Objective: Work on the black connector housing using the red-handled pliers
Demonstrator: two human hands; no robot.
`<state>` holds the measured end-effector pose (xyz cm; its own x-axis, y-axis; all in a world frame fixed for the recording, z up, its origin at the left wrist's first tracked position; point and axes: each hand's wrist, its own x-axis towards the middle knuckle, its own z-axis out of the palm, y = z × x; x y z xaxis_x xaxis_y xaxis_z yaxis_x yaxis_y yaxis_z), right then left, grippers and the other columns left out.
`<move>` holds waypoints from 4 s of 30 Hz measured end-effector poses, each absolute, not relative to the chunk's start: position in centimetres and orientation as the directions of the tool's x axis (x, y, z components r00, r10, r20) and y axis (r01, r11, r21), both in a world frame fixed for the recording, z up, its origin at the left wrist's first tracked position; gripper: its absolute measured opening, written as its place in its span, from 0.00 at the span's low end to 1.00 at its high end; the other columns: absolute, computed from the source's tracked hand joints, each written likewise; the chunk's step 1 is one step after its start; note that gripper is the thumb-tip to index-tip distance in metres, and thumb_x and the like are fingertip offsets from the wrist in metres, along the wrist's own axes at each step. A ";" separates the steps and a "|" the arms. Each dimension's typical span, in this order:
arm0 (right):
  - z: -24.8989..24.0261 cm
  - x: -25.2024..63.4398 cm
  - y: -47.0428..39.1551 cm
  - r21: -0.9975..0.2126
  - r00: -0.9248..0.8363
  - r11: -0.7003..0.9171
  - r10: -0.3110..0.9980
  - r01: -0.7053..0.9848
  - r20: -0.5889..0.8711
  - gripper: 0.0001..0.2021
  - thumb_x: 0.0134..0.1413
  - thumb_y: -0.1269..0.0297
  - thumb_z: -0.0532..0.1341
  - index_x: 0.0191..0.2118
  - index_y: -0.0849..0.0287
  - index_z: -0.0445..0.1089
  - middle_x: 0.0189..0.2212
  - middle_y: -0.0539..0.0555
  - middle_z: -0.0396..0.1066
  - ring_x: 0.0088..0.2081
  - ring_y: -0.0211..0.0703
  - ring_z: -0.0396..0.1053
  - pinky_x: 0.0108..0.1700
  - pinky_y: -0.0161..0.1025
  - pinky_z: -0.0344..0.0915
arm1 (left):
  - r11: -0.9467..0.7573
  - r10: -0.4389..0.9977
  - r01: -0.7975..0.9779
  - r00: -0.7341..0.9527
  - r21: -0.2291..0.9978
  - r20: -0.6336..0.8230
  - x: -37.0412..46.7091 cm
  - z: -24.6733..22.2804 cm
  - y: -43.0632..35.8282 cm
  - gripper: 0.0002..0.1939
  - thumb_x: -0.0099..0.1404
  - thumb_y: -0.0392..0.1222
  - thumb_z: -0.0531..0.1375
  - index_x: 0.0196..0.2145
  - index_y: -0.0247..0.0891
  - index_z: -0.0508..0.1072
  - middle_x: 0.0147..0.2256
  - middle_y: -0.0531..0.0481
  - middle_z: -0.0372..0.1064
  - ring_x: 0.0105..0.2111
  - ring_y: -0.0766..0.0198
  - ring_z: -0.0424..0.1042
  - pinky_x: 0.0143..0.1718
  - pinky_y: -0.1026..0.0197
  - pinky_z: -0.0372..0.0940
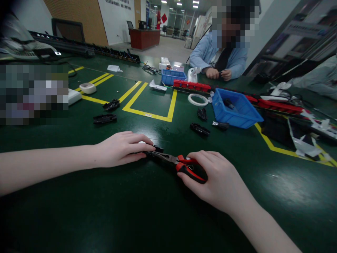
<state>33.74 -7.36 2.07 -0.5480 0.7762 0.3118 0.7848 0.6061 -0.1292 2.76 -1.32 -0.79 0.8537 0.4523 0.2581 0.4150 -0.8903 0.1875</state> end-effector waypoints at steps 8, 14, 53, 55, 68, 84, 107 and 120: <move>2.4 34.0 -7.1 -0.079 -0.594 0.644 0.740 0.761 0.316 0.14 0.60 0.52 0.60 0.43 0.56 0.71 0.32 0.56 0.77 0.29 0.47 0.74 0.29 0.42 0.68 | -0.864 0.487 0.413 0.832 0.289 0.267 2.8 -0.9 -1.2 0.12 0.74 0.39 0.57 0.53 0.41 0.73 0.54 0.48 0.69 0.43 0.61 0.73 0.43 0.59 0.64; 2.4 34.2 -6.9 -0.031 -0.631 0.676 0.704 0.737 0.326 0.13 0.59 0.54 0.61 0.44 0.57 0.69 0.34 0.56 0.77 0.30 0.46 0.73 0.31 0.42 0.67 | -0.839 0.498 0.383 0.827 0.387 0.262 2.7 -0.8 -0.9 0.12 0.73 0.39 0.59 0.51 0.43 0.76 0.54 0.47 0.69 0.44 0.60 0.74 0.43 0.59 0.65; 1.3 34.0 -6.5 -0.010 -0.670 0.705 0.679 0.709 0.299 0.13 0.60 0.55 0.60 0.45 0.59 0.68 0.36 0.57 0.76 0.31 0.45 0.73 0.35 0.42 0.66 | -0.713 0.595 0.395 0.778 0.580 0.201 3.1 -0.3 -1.1 0.06 0.69 0.42 0.63 0.42 0.40 0.77 0.45 0.49 0.68 0.41 0.60 0.72 0.41 0.59 0.64; 1.3 34.0 -6.5 -0.014 -0.667 0.699 0.687 0.715 0.291 0.14 0.60 0.55 0.60 0.45 0.58 0.68 0.36 0.57 0.76 0.31 0.45 0.73 0.35 0.42 0.66 | -0.716 0.592 0.392 0.779 0.578 0.204 3.1 -0.3 -1.1 0.06 0.69 0.41 0.62 0.42 0.40 0.77 0.45 0.49 0.68 0.41 0.60 0.72 0.41 0.59 0.64; 0.8 33.6 -6.5 -0.001 -0.680 0.718 0.660 0.696 0.321 0.14 0.60 0.56 0.61 0.45 0.61 0.68 0.37 0.57 0.77 0.33 0.46 0.74 0.42 0.48 0.67 | -0.721 0.587 0.401 0.787 0.564 0.191 3.0 -0.4 -1.0 0.07 0.69 0.42 0.64 0.43 0.40 0.76 0.46 0.49 0.68 0.42 0.59 0.72 0.44 0.57 0.62; 1.0 34.1 -6.4 0.045 -0.688 0.722 0.637 0.691 0.348 0.15 0.60 0.55 0.61 0.45 0.61 0.69 0.37 0.58 0.77 0.34 0.48 0.75 0.43 0.49 0.67 | -0.703 0.593 0.389 0.783 0.595 0.189 3.1 -0.3 -1.0 0.06 0.69 0.41 0.63 0.43 0.40 0.77 0.46 0.49 0.68 0.42 0.59 0.72 0.43 0.58 0.63; 0.4 34.2 -6.6 0.045 -0.668 0.725 0.607 0.687 0.432 0.17 0.59 0.56 0.63 0.49 0.61 0.67 0.41 0.62 0.77 0.40 0.52 0.77 0.39 0.46 0.75 | -0.722 0.581 0.375 0.785 0.581 0.216 2.9 -0.4 -1.0 0.05 0.68 0.39 0.65 0.42 0.39 0.78 0.45 0.49 0.69 0.41 0.60 0.73 0.40 0.59 0.64; 1.1 34.2 -6.4 0.035 -0.677 0.721 0.630 0.692 0.380 0.16 0.59 0.55 0.62 0.47 0.60 0.66 0.38 0.60 0.76 0.34 0.48 0.76 0.33 0.42 0.72 | -0.725 0.575 0.378 0.792 0.576 0.204 2.9 -0.4 -0.9 0.07 0.69 0.41 0.63 0.43 0.40 0.78 0.46 0.48 0.69 0.43 0.58 0.73 0.42 0.59 0.65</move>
<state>34.21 -6.43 1.11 -0.6768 0.6305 0.3801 0.6917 0.7213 0.0352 2.91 -0.93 -0.43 0.7921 0.5751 0.2044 0.3777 -0.7249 0.5761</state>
